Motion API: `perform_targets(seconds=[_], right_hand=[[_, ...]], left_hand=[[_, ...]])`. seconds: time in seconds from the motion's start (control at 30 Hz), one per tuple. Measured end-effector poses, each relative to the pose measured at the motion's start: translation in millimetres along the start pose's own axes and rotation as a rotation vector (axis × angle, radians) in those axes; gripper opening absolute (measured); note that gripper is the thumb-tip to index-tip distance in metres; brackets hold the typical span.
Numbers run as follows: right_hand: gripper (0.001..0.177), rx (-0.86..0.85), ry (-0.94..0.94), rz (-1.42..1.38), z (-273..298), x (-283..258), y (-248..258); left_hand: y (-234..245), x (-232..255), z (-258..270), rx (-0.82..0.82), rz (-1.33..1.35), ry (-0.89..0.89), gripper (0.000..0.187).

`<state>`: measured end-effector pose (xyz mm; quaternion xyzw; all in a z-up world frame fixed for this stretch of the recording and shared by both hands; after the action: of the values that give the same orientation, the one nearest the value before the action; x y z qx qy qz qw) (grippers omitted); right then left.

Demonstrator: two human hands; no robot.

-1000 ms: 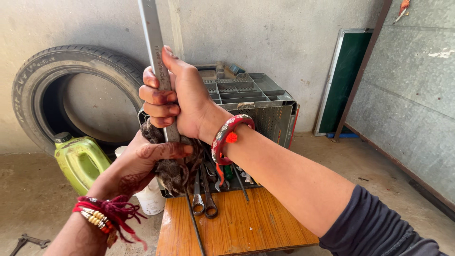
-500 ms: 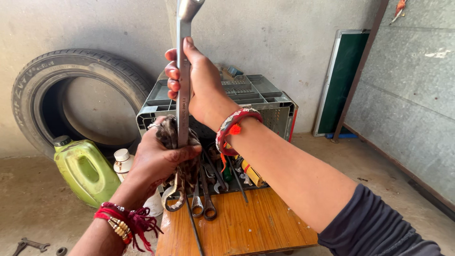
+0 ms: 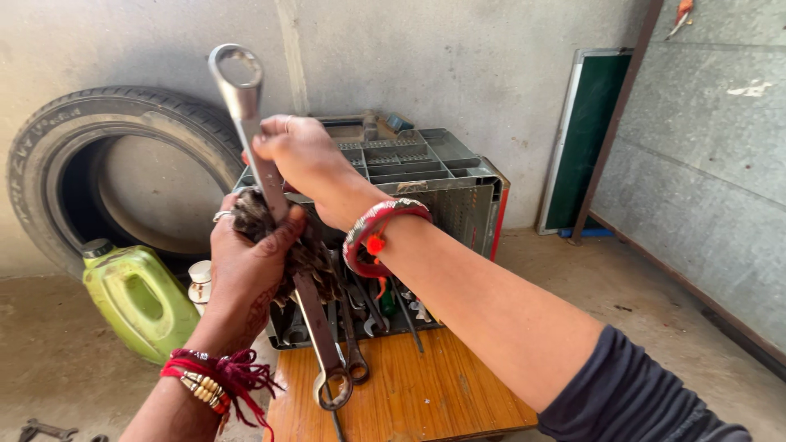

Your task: The person cleans a metal mechanical part with a cloth and uses different wrenches to work on it. They move tools in and out of a plastic crate and handle various components on the floor.

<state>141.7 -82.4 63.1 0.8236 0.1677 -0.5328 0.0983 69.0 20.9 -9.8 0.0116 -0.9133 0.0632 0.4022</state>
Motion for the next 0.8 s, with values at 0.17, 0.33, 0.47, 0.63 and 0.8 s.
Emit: perform_targets(seconds=[0.17,0.33,0.47,0.63,0.8], right_hand=[[0.023,-0.043,-0.001,0.206,2,19,-6],[0.024,-0.154,-0.273,0.517,20,29,-17],[0.024,-0.273,-0.128,0.660,30,33,-35],[0.049,-0.434,-0.467,0.488,47,37,-49],[0.049,-0.496,-0.329,0.581,51,49,-63]], left_hand=[[33,-10,-10,0.222,-0.025,-0.045,0.036],[64,-16,-17,0.529,-0.013,0.022,0.036],[80,-3,-21,0.786,0.215,0.131,0.030],[89,12,-13,0.914,0.385,0.294,0.032],[100,5,-14,1.043,0.213,0.267,0.065]])
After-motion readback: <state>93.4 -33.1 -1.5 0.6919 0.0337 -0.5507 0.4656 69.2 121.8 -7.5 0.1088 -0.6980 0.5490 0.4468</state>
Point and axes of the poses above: each hand's wrist, its own z-axis away from the middle knuckle, its own y-axis out of the back of the hand, x = y × z, the point moved 3 cm from there along -z, towards the middle knuckle, and after that the axes turned 3 degrees about -y, right-handed, at the moved point
